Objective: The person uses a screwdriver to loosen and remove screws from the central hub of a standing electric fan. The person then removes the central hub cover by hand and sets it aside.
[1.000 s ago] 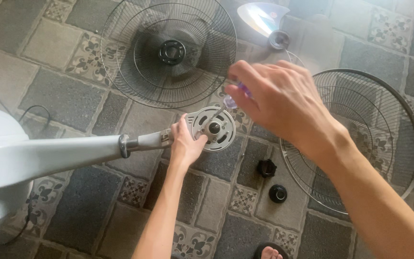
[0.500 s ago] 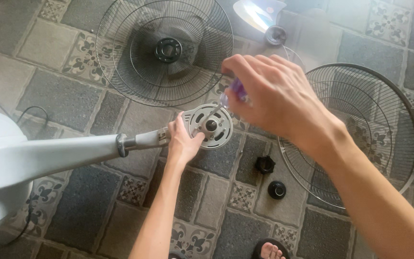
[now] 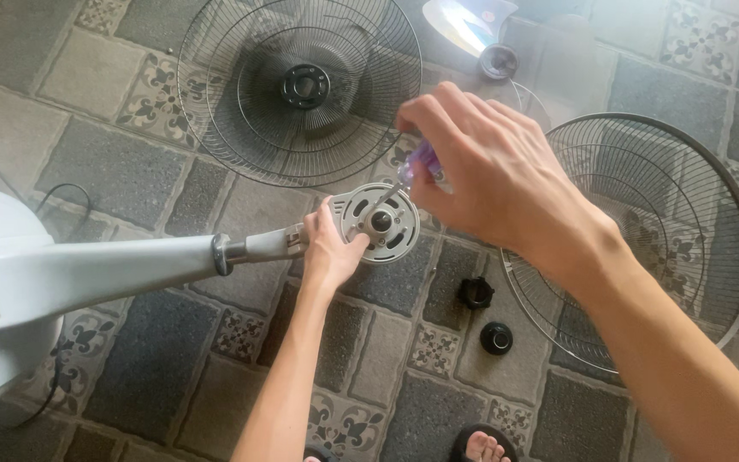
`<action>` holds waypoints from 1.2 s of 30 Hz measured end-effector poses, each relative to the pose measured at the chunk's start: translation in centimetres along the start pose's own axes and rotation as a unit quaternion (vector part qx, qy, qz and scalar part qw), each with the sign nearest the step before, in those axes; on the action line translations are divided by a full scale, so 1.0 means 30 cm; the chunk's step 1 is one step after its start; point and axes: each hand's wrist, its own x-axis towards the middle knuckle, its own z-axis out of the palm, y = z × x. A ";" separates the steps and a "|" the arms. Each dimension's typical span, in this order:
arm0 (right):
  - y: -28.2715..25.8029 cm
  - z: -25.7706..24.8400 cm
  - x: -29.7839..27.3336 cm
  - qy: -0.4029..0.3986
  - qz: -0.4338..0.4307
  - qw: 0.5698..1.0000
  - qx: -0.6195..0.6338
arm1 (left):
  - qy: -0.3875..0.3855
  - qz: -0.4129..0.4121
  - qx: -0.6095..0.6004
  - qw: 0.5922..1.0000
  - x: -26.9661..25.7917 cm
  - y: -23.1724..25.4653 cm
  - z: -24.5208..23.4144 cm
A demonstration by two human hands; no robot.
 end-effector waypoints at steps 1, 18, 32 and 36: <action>-0.002 -0.002 0.001 0.003 -0.002 1.000 -0.016 | 0.004 0.004 0.000 1.000 0.002 -0.003 0.003; -0.028 -0.025 0.020 -0.103 0.113 0.987 -0.039 | 0.013 -0.007 -0.013 1.000 -0.001 -0.003 0.008; -0.037 -0.036 0.027 -0.133 0.134 0.982 -0.026 | -0.006 -0.035 -0.005 0.999 -0.023 0.032 -0.018; -0.028 -0.042 0.017 -0.145 0.159 0.977 -0.006 | -0.006 -0.026 -0.003 1.000 -0.022 0.031 -0.015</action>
